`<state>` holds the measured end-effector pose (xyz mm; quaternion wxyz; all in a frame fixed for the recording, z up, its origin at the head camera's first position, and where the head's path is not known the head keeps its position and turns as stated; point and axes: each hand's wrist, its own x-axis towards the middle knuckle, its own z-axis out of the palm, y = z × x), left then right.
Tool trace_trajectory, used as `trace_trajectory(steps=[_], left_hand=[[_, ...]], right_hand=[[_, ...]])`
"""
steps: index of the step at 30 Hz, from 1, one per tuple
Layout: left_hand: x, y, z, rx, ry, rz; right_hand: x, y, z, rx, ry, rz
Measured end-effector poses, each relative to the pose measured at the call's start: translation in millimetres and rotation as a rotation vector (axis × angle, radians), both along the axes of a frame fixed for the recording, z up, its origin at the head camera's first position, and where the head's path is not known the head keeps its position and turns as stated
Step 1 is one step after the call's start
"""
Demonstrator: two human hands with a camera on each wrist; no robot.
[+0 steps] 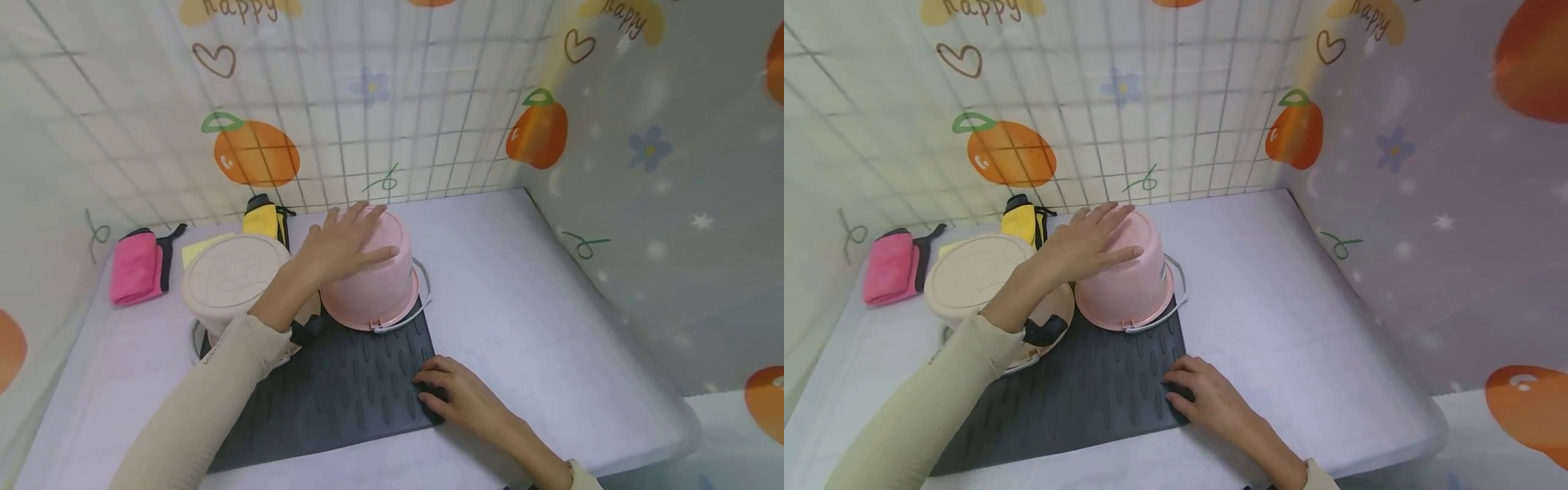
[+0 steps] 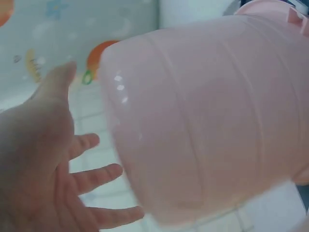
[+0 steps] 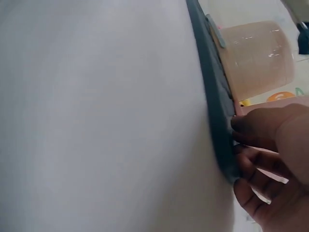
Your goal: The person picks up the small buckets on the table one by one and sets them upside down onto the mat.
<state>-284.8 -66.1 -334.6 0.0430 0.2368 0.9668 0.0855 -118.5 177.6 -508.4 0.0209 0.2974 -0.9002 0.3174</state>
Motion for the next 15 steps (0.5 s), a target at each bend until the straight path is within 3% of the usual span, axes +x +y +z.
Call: trace_trajectory(steps=[3, 6, 10, 15], left_hand=[[13.4, -18.2, 3.5, 0.045, 0.171, -0.034], [26.7, -41.7, 4.9, 0.137, 0.288, -0.037], [40.8, -74.3, 1.4, 0.323, 0.298, 0.033], [60.2, -104.6, -7.2, 0.454, 0.291, 0.17]], right_hand=[[-2.8, 2.3, 9.4, 0.008, 0.009, -0.012], [-9.5, 7.0, 19.4, 0.01, 0.029, -0.039], [-23.4, 18.7, 32.3, 0.033, 0.052, -0.09], [-41.4, 38.9, 48.9, 0.07, 0.087, -0.155]])
